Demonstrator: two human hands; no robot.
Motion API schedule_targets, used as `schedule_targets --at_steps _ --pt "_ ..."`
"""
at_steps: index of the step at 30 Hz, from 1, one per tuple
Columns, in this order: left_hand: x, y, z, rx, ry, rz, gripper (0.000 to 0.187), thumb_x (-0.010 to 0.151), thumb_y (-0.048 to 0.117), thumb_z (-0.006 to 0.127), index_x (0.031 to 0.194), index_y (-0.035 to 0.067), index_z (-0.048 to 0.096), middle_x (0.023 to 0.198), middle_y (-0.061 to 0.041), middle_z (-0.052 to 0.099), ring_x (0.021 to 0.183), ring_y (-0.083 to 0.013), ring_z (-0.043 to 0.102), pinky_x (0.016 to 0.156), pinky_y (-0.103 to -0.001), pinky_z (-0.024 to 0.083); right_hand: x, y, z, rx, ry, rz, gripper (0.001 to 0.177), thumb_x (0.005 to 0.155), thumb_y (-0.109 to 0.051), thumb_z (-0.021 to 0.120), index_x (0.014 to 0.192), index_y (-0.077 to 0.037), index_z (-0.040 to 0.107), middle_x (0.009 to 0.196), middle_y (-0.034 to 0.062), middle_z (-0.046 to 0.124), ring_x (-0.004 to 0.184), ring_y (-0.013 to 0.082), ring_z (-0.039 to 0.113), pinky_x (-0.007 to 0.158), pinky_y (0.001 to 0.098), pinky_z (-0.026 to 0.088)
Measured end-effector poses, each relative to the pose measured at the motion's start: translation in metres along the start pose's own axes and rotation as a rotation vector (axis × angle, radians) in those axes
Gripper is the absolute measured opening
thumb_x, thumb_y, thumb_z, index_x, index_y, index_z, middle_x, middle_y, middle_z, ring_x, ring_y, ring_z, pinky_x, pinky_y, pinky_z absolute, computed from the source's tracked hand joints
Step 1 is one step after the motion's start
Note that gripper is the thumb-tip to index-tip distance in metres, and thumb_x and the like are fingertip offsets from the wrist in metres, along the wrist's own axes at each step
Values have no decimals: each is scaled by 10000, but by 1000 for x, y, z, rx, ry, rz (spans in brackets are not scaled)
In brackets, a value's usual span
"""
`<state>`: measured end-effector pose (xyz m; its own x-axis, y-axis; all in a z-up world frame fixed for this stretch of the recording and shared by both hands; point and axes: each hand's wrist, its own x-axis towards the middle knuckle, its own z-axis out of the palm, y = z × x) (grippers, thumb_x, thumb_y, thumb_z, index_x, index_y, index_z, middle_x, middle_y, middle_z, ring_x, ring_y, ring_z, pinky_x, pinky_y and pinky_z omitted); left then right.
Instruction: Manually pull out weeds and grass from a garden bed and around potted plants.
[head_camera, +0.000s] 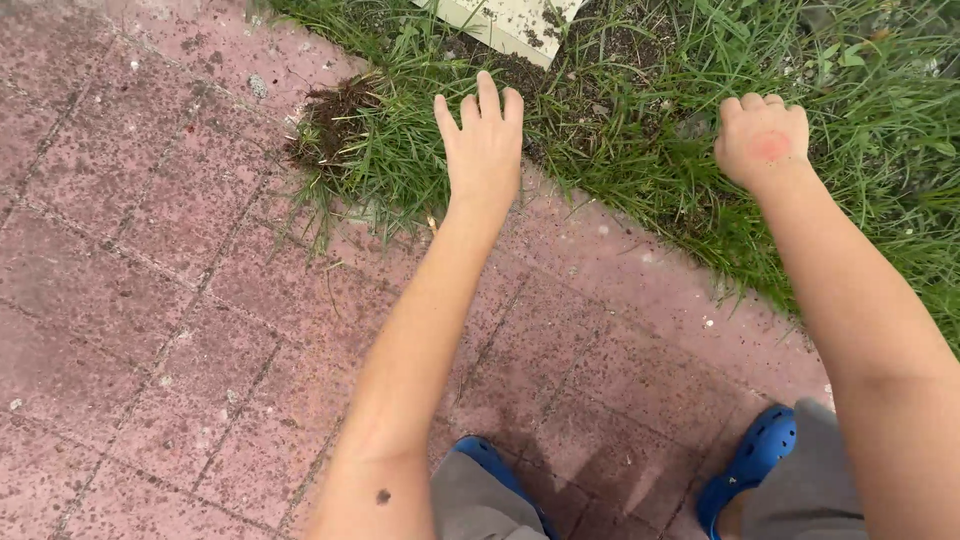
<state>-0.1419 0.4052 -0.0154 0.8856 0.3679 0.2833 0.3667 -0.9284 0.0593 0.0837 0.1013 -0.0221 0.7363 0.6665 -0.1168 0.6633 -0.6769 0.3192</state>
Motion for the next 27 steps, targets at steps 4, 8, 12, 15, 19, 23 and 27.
schedule_targets --at_steps 4,8,12,15,19,23,27 --pt "7 60 24 -42 -32 132 591 799 126 755 1351 81 549 1492 -211 481 1206 -321 612 1151 -654 311 -30 13 30 -320 -469 -40 278 967 -320 619 1152 -165 758 1193 48 758 1120 234 715 926 438 557" --pt "13 102 24 -58 -140 248 629 739 158 741 1336 91 556 1473 -199 484 1201 -314 608 1128 -636 318 -51 -34 33 53 -478 -449 384 928 -314 590 1292 -232 681 1264 39 705 1216 239 661 1012 398 558" --pt "16 126 53 -69 -81 258 505 859 159 717 1335 81 570 1487 -188 493 1197 -314 613 1156 -643 330 -32 -62 67 -224 -140 -691 571 862 -259 572 1428 -196 529 1547 46 457 1466 244 393 1186 462 310" --pt "24 133 57 -54 -99 261 513 835 159 701 1326 91 570 1479 -192 493 1201 -308 609 1138 -633 334 -16 -70 95 -483 -59 -630 595 955 -333 514 1522 -188 408 1564 57 407 1500 293 333 1235 540 218" --pt "29 139 60 -50 -134 240 526 848 158 707 1347 88 559 1489 -196 487 1204 -314 604 1150 -642 321 -8 -66 137 -575 -71 -360 658 966 -341 493 1557 -73 380 1483 164 460 1336 378 453 1063 607 370" --pt "38 147 60 10 -173 231 567 824 160 724 1359 93 547 1496 -196 474 1226 -311 596 1152 -646 305 7 -50 190 -442 -51 -55 629 980 -247 527 1525 54 437 1277 230 593 1084 361 606 693 514 562" --pt "42 149 56 19 -195 249 595 809 165 736 1367 91 540 1507 -198 462 1231 -311 591 1143 -649 299 11 -50 214 -293 -126 56 484 980 -157 563 1384 109 557 1049 194 698 860 291 697 508 407 578"
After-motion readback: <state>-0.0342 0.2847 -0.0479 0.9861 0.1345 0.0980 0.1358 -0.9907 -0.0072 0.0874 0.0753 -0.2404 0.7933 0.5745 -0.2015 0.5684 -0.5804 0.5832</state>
